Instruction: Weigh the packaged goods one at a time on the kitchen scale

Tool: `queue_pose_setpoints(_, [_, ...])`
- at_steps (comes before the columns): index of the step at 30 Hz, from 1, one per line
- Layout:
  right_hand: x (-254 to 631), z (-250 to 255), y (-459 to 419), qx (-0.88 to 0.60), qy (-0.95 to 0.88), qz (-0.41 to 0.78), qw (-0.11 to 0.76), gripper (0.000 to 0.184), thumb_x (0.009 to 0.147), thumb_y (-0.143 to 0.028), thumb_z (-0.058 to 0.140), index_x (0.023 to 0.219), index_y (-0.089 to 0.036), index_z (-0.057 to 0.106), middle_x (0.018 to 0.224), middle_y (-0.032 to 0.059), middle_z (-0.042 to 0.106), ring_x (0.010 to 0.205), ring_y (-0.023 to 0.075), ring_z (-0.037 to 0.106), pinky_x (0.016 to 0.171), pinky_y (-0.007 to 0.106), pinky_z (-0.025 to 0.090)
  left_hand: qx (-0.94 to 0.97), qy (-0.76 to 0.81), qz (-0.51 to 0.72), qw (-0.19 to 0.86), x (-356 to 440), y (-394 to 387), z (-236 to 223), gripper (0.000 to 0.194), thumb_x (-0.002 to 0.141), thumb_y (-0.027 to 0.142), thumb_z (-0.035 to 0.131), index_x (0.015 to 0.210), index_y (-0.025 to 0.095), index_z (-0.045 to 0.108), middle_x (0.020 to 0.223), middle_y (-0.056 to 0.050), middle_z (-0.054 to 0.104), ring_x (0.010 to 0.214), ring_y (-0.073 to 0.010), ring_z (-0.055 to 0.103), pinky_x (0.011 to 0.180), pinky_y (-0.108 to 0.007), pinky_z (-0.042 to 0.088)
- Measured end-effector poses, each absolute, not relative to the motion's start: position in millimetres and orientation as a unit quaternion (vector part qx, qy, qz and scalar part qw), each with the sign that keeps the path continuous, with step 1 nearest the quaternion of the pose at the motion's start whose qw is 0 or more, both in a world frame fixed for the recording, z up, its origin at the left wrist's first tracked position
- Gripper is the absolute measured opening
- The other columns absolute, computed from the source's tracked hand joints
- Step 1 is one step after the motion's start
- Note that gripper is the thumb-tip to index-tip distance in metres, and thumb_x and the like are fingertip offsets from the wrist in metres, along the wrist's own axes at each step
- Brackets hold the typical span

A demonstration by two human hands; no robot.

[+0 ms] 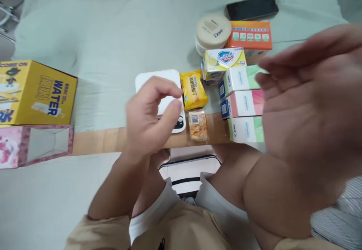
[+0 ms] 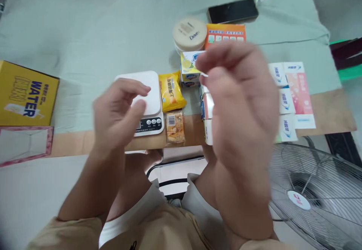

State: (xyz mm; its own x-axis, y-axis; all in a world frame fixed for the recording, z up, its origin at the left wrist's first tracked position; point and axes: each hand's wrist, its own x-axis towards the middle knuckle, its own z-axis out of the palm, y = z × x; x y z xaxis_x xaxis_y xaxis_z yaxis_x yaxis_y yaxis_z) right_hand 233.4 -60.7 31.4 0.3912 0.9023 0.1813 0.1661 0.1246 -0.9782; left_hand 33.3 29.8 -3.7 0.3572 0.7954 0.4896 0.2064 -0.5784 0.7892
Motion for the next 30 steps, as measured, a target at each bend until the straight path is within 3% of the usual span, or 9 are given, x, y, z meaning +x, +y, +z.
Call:
queue_pose_setpoints(1, [229,33,-55,-0.580,-0.439,0.313,0.611,0.019,0.103,-0.024,0.049,0.106,-0.033,0.066,0.118,-0.0017,0.068,0.131,0.0224,0.064,0.116,0.048,0.053,0.779,0.335,0.409,0.338,40,33,-8,0.009,0.098,0.031,0.061,0.098,0.025,0.069,0.101,-0.006,0.074,0.099,-0.0217,0.071,0.093,-0.041,0.060])
queue_pose_setpoints(3, [213,28,-45,-0.583,-0.406,0.346,0.613,0.011,0.098,-0.027,0.058,0.104,-0.031,0.065,0.118,-0.0033,0.070,0.131,0.0234,0.064,0.117,0.050,0.051,0.819,0.374,0.311,0.304,49,37,-19,0.019,0.092,0.029,0.067,0.111,0.025,0.070,0.124,-0.010,0.073,0.123,-0.0283,0.067,0.111,-0.047,0.053])
queue_pose_setpoints(5, [195,17,-37,-0.598,-0.402,0.398,0.568,0.023,0.096,-0.038,0.059,0.117,-0.030,0.064,0.129,-0.0018,0.069,0.138,0.0255,0.060,0.121,0.052,0.049,0.859,0.395,0.219,0.243,53,37,-28,0.041,0.086,0.029,0.072,0.127,0.023,0.067,0.145,-0.013,0.065,0.144,-0.0349,0.056,0.125,-0.054,0.041])
queue_pose_setpoints(8, [174,-2,-30,-0.637,-0.442,0.423,0.470,0.042,0.094,-0.046,0.058,0.130,-0.023,0.061,0.144,0.0086,0.061,0.148,0.0326,0.051,0.126,0.059,0.042,0.889,0.401,0.130,0.177,53,34,-33,0.052,0.093,0.023,0.064,0.144,0.023,0.058,0.160,-0.010,0.055,0.160,-0.0337,0.039,0.135,-0.056,0.025])
queue_pose_setpoints(12, [166,-19,-25,-0.718,-0.482,0.359,0.350,0.062,0.092,-0.054,0.059,0.144,-0.019,0.055,0.166,0.0187,0.040,0.162,0.0418,0.027,0.129,0.070,0.028,0.893,0.408,0.064,0.178,53,34,-30,0.042,0.103,0.027,0.052,0.145,0.028,0.059,0.162,-0.003,0.055,0.162,-0.0281,0.036,0.137,-0.053,0.023])
queue_pose_setpoints(15, [168,-26,-23,-0.762,-0.471,0.316,0.312,0.073,0.090,-0.060,0.060,0.147,-0.015,0.052,0.169,0.0238,0.032,0.163,0.0439,0.025,0.130,0.071,0.023,0.888,0.414,0.052,0.191,52,37,-30,0.039,0.104,0.028,0.053,0.142,0.030,0.062,0.159,-0.001,0.060,0.160,-0.0258,0.040,0.138,-0.053,0.023])
queue_pose_setpoints(22, [170,-34,-17,-0.775,-0.458,0.288,0.326,0.061,0.084,-0.060,0.059,0.128,-0.018,0.067,0.147,0.0208,0.058,0.140,0.0394,0.056,0.123,0.064,0.041,0.891,0.402,0.061,0.200,49,41,-36,0.042,0.106,0.026,0.050,0.146,0.025,0.062,0.159,-0.005,0.061,0.158,-0.0261,0.044,0.137,-0.055,0.024])
queue_pose_setpoints(30, [162,-29,-24,-0.757,-0.483,0.171,0.405,0.044,0.090,-0.050,0.058,0.121,-0.020,0.069,0.139,0.0165,0.064,0.134,0.0337,0.060,0.122,0.059,0.046,0.882,0.398,0.136,0.214,45,38,-37,0.039,0.106,0.025,0.048,0.142,0.024,0.065,0.157,-0.008,0.062,0.154,-0.0282,0.048,0.134,-0.059,0.029])
